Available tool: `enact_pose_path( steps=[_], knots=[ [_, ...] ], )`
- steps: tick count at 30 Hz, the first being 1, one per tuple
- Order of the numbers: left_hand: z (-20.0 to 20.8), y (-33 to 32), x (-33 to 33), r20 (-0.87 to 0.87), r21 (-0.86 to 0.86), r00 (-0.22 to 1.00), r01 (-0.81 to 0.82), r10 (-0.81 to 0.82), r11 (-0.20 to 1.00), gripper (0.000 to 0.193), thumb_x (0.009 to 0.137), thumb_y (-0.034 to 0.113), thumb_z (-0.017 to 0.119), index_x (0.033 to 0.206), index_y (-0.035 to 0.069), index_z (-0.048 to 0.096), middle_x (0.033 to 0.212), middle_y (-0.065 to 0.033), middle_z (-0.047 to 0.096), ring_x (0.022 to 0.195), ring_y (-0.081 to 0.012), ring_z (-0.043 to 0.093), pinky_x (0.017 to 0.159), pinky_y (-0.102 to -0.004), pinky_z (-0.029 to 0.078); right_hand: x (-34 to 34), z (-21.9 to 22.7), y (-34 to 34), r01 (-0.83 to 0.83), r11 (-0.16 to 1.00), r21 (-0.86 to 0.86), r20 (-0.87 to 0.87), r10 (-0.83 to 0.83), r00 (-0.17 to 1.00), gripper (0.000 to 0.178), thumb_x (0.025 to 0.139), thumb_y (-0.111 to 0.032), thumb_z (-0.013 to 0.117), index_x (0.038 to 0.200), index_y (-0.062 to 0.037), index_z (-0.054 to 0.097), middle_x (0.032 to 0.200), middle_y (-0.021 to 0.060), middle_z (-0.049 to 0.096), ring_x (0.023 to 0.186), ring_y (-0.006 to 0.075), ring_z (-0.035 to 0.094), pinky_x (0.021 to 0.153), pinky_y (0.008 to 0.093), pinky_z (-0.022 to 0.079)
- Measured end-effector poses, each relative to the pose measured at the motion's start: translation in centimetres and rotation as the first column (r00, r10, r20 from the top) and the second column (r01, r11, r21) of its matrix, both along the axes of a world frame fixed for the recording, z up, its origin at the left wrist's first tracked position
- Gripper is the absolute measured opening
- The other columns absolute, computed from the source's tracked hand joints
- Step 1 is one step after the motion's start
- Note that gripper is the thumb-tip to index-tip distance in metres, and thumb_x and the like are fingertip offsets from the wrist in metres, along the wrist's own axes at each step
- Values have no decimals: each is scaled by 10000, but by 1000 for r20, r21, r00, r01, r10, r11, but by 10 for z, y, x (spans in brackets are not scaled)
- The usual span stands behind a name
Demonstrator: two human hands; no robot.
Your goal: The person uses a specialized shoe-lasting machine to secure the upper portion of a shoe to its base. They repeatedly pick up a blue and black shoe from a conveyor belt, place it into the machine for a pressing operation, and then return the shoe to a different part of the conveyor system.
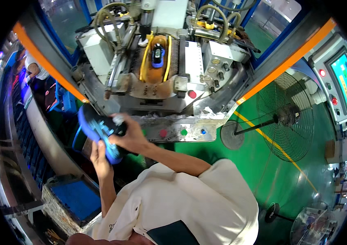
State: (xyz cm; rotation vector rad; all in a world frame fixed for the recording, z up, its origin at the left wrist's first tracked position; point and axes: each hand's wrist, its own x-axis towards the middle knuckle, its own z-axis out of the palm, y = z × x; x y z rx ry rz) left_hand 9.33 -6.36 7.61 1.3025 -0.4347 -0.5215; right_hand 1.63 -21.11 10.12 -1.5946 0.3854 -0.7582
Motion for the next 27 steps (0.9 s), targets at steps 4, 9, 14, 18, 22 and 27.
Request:
enact_pose_path(
  steps=[4,9,14,18,22,27],
  knots=[
    [1,-113,-5,104,75,943,309,-315,948,487,993,214,551,1393,-38,432,1276,-101,575,1114,-156,557,990,-306,416,-58,6,-100,272,956,110,-13,-272,962,618,613,-25,788,1197,-39,585,1021,21,624,911,114,575,855,269,474],
    [-14,-269,36,-112,140,917,396,-382,908,574,960,265,608,1401,-42,405,1218,-101,611,1042,-167,609,878,-303,501,-107,1,-201,540,812,221,12,-556,831,606,645,-29,802,1204,-24,568,1018,41,640,876,107,605,814,255,496],
    [-104,-449,120,306,578,885,121,-352,807,630,804,404,756,1189,-68,595,958,-147,687,889,-202,658,754,-304,519,-141,-2,-237,722,685,99,99,-728,678,603,700,-63,788,1238,41,539,1076,86,628,971,145,604,906,282,476],
    [-117,-527,120,361,769,876,-87,-319,633,762,765,477,738,1245,-57,483,1210,-241,597,1136,-398,576,944,-479,471,-152,4,-239,839,544,24,-25,-838,544,632,712,-137,809,1254,36,534,1089,92,616,956,158,604,887,292,494],
    [-130,-554,133,333,816,871,-74,-361,573,713,787,365,714,1303,-36,429,1303,-242,538,1206,-388,533,1000,-483,440,-132,-4,-268,866,496,-64,-80,-868,491,622,703,-154,832,1232,28,558,1065,76,627,923,146,605,844,280,504],
    [-105,-491,153,-473,265,849,393,-236,881,466,793,169,714,1188,-21,556,1071,-158,661,1001,-297,654,839,-434,543,-53,5,-371,801,596,-61,-232,-789,569,468,680,-129,802,1066,59,615,903,105,698,790,157,646,746,304,527]
  ],
)
